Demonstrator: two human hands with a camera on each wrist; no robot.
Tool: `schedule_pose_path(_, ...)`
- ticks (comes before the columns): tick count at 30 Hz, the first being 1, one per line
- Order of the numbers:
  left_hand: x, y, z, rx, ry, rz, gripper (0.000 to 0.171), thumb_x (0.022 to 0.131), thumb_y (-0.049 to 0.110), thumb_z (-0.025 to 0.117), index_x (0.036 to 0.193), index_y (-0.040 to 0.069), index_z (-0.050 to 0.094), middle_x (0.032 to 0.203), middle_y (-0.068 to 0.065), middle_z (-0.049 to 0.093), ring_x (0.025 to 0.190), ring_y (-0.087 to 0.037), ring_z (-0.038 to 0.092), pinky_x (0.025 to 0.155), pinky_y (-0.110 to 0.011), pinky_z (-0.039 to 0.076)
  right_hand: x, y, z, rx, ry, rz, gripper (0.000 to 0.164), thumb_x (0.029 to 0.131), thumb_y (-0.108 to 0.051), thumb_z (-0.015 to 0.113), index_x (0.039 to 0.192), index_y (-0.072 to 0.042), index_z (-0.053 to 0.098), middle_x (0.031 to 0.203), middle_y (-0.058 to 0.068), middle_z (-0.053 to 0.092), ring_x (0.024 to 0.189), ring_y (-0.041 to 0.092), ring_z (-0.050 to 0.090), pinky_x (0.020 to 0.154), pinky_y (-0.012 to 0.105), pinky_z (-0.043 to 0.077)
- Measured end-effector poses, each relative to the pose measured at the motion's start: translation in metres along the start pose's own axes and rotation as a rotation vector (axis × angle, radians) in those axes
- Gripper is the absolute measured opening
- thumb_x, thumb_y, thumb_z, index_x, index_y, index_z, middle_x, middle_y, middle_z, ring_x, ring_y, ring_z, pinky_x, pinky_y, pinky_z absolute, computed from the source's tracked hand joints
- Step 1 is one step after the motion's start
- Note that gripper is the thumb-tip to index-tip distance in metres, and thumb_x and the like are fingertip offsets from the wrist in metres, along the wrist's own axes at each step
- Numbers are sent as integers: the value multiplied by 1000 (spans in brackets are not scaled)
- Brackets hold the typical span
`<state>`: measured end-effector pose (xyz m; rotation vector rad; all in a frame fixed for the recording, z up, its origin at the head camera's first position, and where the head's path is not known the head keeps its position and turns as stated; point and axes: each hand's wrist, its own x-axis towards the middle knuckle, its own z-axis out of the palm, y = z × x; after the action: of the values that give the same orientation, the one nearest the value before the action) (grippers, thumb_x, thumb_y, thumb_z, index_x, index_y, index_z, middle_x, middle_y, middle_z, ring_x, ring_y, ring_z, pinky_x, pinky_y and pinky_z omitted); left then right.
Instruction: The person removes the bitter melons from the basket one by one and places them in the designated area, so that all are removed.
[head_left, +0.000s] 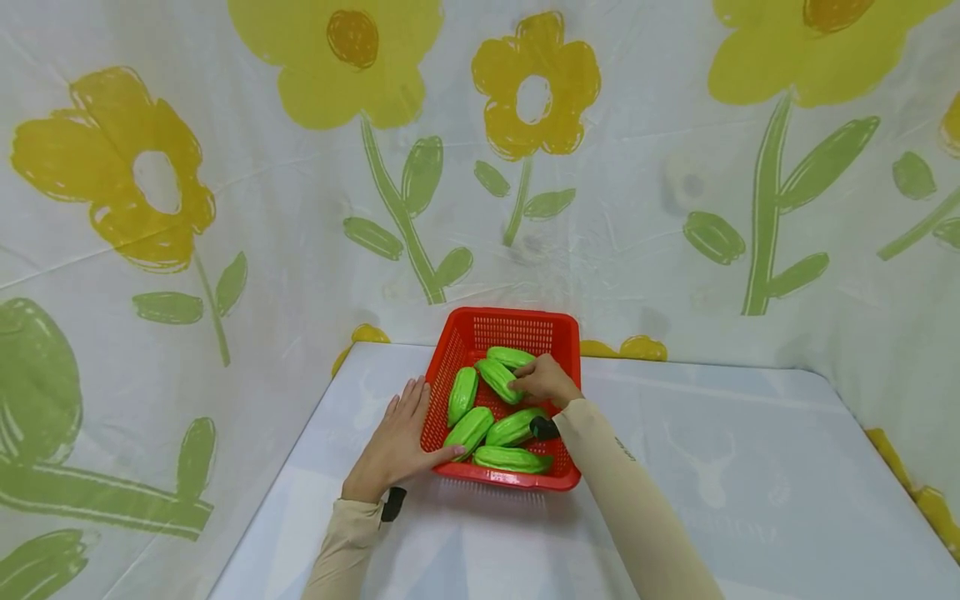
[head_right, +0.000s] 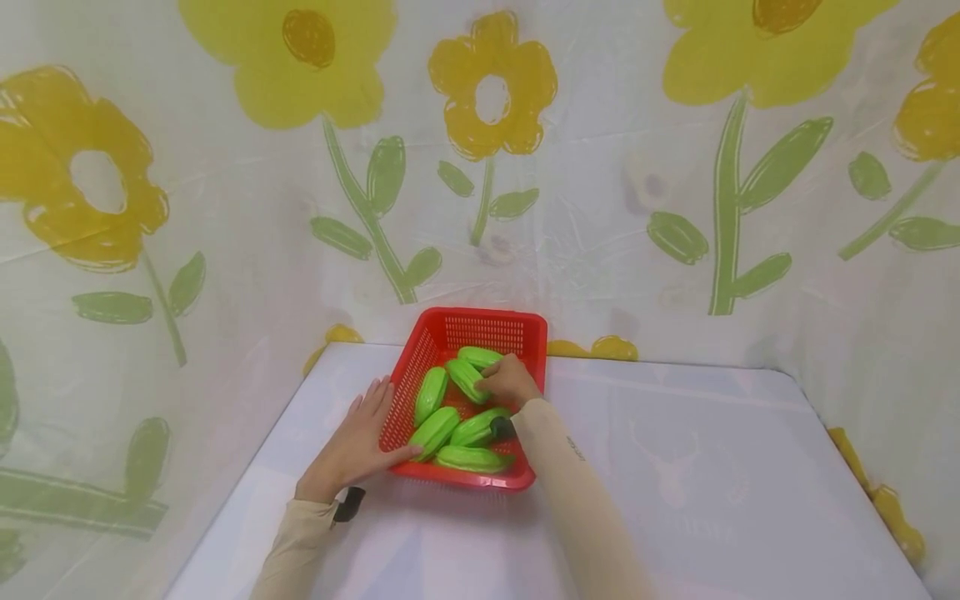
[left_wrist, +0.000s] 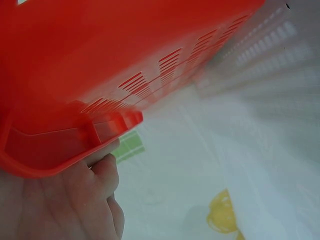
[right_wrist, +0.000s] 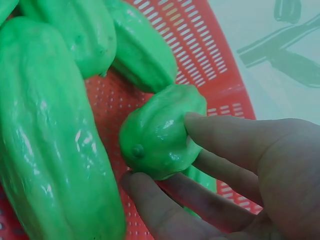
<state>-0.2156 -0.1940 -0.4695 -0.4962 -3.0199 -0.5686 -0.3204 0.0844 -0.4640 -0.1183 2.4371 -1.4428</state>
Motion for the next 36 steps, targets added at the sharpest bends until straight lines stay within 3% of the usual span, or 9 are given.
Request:
schedule_pose_path(5,0,0,0,-4,8,5,123,82,78,62,163,-2,18,174,-18,13,163,-37,9,131,-59,16,4,3,-2,69,9,12,41,94,-15,77,129,4,70,136,26,66,93,29,79,84,42,65)
schedule_pose_path(13,0,-1,1,0,3,3,123,82,79,61,164,-2,17,175,-17,11,164,-36,8,132,-59,15,1,0,-3,146,-1,21,44,95,-16,75,133,5,67,143,25,61,99,34,78,90,46,63)
schedule_pose_path(21,1,-1,1,5,-10,-7,124,82,80,60,164,-1,15,175,-17,10,164,-36,7,132,-58,14,-5,-3,-4,194,-13,3,46,98,-16,72,136,7,63,136,28,65,107,38,75,97,55,59)
schedule_pose_path(36,-2,-2,0,-7,1,1,123,82,79,61,164,-1,15,175,-17,10,164,-37,7,132,-59,14,-15,-8,-5,301,7,-3,45,98,-16,72,136,7,63,134,27,65,100,33,78,96,53,59)
